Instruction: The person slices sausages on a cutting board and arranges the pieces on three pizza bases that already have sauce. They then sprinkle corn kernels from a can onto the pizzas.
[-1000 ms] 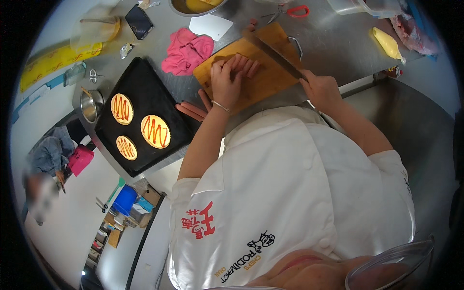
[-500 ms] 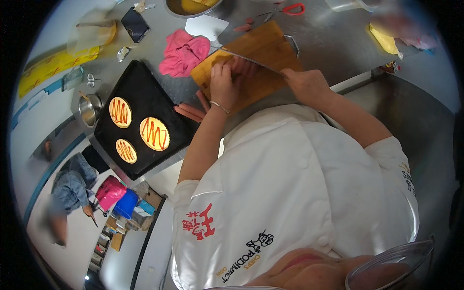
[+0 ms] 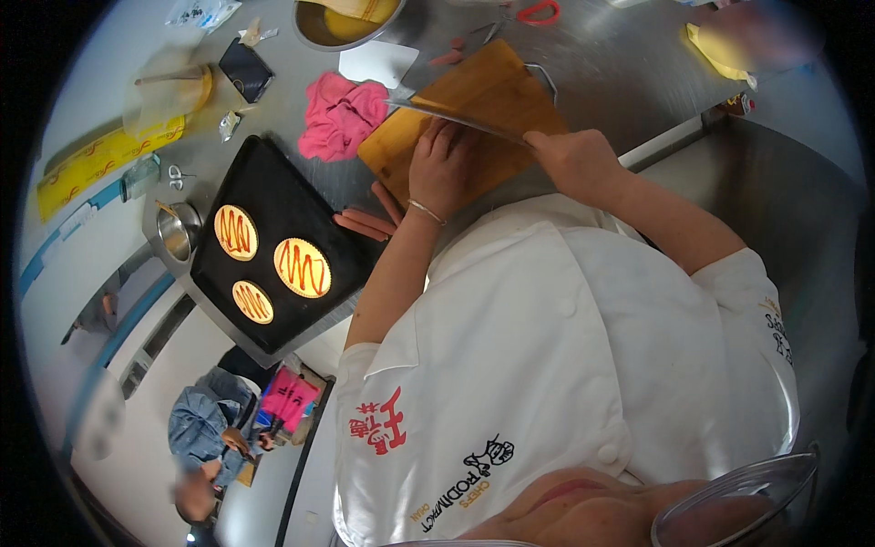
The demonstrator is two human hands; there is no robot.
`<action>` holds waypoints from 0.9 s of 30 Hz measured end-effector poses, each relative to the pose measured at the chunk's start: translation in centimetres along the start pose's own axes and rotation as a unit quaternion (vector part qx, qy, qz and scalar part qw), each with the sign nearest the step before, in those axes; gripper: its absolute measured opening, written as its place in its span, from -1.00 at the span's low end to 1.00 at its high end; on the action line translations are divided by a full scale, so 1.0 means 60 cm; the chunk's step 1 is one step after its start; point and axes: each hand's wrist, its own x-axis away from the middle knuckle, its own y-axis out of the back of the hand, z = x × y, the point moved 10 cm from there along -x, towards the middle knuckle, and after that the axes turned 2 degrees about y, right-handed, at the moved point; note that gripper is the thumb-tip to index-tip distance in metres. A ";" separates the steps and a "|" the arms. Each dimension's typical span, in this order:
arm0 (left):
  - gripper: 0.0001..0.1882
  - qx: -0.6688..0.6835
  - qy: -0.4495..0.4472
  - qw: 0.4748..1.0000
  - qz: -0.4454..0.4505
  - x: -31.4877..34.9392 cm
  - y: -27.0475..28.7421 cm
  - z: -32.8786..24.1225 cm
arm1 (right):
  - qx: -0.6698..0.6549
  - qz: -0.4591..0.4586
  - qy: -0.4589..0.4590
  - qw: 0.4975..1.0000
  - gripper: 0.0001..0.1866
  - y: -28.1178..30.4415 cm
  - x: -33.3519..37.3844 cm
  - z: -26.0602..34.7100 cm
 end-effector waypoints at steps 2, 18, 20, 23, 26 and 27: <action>-0.57 -0.008 0.012 0.999 0.040 0.002 -0.007 0.003 | 0.007 0.018 -0.001 1.000 -0.83 -0.007 0.001 0.004; -0.57 -0.020 -0.004 0.999 0.048 -0.020 0.011 -0.008 | 0.011 0.031 0.009 0.999 -0.81 -0.006 -0.008 0.019; -0.57 -0.015 -0.002 0.999 0.048 -0.020 0.011 -0.008 | 0.010 0.041 0.010 0.999 -0.83 -0.007 -0.011 0.018; -0.56 -0.043 -0.020 0.998 0.045 -0.017 0.006 -0.009 | -0.003 0.075 -0.009 0.997 -0.86 -0.010 -0.021 0.016; -0.57 -0.034 -0.023 0.998 0.056 -0.026 0.017 -0.019 | 0.028 0.126 -0.037 0.991 -0.88 -0.050 -0.029 0.001; -0.56 -0.031 -0.015 0.998 0.049 -0.025 0.019 -0.016 | 0.032 0.116 -0.034 0.992 -0.89 -0.051 -0.032 0.000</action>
